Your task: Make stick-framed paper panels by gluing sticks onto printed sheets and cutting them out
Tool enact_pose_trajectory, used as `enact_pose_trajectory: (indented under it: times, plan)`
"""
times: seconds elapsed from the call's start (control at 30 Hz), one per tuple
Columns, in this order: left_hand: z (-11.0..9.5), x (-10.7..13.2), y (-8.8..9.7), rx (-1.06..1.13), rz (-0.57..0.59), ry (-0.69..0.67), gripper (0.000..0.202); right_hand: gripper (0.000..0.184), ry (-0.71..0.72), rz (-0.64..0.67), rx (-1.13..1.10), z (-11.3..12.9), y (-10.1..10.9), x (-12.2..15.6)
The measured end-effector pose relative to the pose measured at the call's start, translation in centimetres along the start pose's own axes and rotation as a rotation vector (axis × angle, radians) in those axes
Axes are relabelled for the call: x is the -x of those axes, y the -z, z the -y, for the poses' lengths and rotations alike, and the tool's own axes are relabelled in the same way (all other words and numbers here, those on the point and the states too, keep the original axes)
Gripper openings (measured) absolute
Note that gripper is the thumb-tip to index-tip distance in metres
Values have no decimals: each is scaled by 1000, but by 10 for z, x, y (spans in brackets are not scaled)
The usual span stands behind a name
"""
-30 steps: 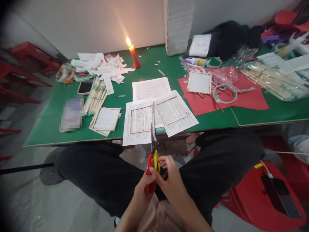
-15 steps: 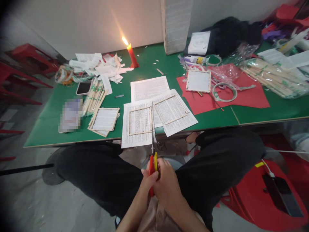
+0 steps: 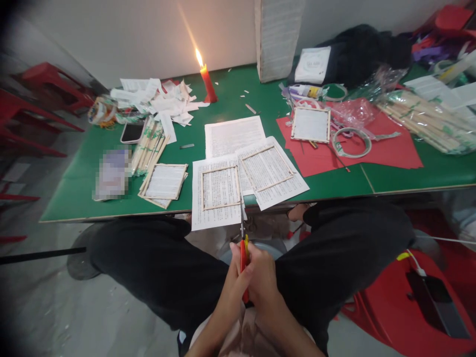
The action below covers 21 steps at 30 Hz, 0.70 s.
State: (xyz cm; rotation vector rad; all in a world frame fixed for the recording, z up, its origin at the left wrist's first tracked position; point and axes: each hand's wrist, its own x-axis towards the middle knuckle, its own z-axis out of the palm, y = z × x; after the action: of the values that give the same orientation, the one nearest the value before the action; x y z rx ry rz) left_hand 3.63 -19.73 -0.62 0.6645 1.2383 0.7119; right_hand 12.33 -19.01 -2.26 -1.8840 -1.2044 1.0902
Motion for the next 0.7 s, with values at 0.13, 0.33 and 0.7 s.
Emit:
enact_pose_trajectory:
  times: [0.13,0.33,0.7]
  plan:
    - [6,0,0,-43,36,-69,51,50,-20,47,43,3,2,0]
    - [-3,0,-5,-47,3,-73,49,46,16,24,-22,4,2,0]
    - [-2,-2,-5,-210,30,-145,37,37,90,34,-17,-8,-2,-1]
